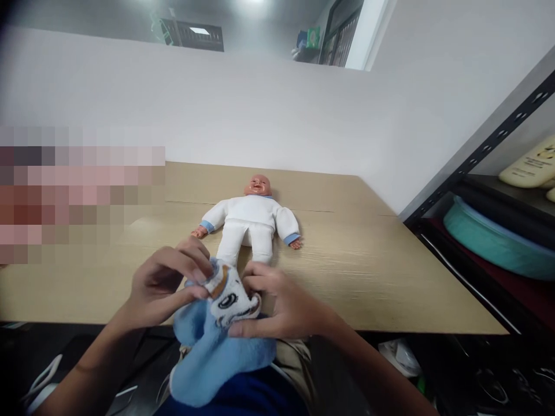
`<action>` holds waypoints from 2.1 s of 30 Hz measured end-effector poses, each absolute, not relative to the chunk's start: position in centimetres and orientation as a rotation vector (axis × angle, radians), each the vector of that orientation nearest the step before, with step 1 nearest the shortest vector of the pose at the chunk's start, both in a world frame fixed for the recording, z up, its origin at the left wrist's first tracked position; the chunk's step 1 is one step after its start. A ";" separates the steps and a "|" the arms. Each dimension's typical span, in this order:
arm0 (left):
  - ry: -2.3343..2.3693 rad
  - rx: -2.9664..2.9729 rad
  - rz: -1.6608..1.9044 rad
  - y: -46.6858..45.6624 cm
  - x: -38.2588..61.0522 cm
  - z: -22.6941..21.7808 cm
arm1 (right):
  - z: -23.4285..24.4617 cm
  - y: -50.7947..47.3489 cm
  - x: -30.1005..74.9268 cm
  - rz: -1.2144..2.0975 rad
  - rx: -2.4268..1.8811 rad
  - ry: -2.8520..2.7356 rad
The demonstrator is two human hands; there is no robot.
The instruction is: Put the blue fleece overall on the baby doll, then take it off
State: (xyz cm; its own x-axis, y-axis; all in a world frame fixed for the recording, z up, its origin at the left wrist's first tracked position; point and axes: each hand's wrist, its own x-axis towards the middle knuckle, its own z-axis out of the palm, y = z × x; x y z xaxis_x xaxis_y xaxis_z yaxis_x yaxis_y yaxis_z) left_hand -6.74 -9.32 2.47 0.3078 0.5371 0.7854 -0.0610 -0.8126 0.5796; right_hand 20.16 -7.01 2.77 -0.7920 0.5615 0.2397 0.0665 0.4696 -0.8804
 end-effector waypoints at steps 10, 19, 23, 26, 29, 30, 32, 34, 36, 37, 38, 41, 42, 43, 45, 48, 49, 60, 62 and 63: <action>0.534 1.965 0.994 -5.5 -8.3 3.6 | 7.8 -6.2 19.4 1.046 -0.660 -2.136; 0.541 2.143 0.854 -4.1 -7.4 6.4 | 9.2 -4.2 20.1 1.055 -0.738 -2.299; 0.677 2.166 0.774 -4.7 -7.1 6.6 | 8.5 -3.7 20.6 1.236 -0.770 -2.461; 0.835 2.203 0.715 -4.9 -7.2 6.4 | 7.4 -3.0 20.7 1.225 -0.803 -2.590; 0.941 2.198 0.686 -4.9 -7.7 6.4 | 6.6 -2.4 20.8 1.186 -0.800 -2.631; 0.937 2.197 0.666 -4.8 -7.9 6.4 | 6.4 -2.3 20.8 1.215 -0.763 -2.611; 0.860 2.196 0.574 -4.5 -8.3 6.2 | 6.3 -2.1 20.9 1.264 -0.709 -2.512; 0.761 2.175 0.488 -4.0 -8.8 5.9 | 6.0 -1.9 20.9 1.288 -0.780 -2.350; 0.697 2.140 0.492 -3.6 -9.2 5.3 | 5.4 -1.6 20.9 1.322 -0.927 -2.186; 0.681 2.115 0.523 -3.3 -9.5 5.0 | 5.1 -1.4 20.8 1.353 -0.974 -2.134; 0.673 2.087 0.563 -3.1 -9.7 4.7 | 4.7 -1.2 20.7 1.395 -0.985 -2.118; 0.714 2.003 0.672 -2.6 -10.2 3.7 | 4.0 -0.6 20.5 1.534 -0.891 -2.266; 0.736 1.977 0.688 -2.4 -10.3 3.4 | 4.0 -0.4 20.4 1.566 -0.858 -2.327; 0.749 1.953 0.690 -2.3 -10.3 3.1 | 4.0 -0.2 20.3 1.591 -0.832 -2.371; 0.725 1.917 0.669 -2.0 -10.3 2.6 | 3.9 0.0 20.1 1.623 -0.785 -2.371; 0.622 1.831 0.608 -1.5 -10.3 1.8 | 3.1 0.2 19.8 1.645 -0.829 -2.157; 0.572 1.774 0.552 -1.4 -10.3 1.6 | 2.5 0.2 19.6 1.648 -0.872 -2.060; 0.538 1.246 0.752 -1.2 -9.9 -0.4 | 0.6 -0.5 18.6 1.992 -0.645 -1.808; 0.560 1.135 0.817 -1.5 -9.9 -1.0 | 2.2 -1.0 18.4 2.003 -0.442 -1.938; 0.562 1.117 0.798 -1.7 -9.8 -1.2 | 2.7 -1.1 18.3 2.008 -0.375 -1.987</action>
State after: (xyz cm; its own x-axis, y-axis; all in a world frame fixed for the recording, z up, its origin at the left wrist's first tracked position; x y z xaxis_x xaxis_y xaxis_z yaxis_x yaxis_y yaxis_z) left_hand -9.84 -1.67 -1.19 0.6049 0.7962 -0.0077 -0.2757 0.2185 0.9361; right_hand 18.34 -1.14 2.74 -0.9238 0.3824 0.0188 -0.0229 -0.0061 -0.9997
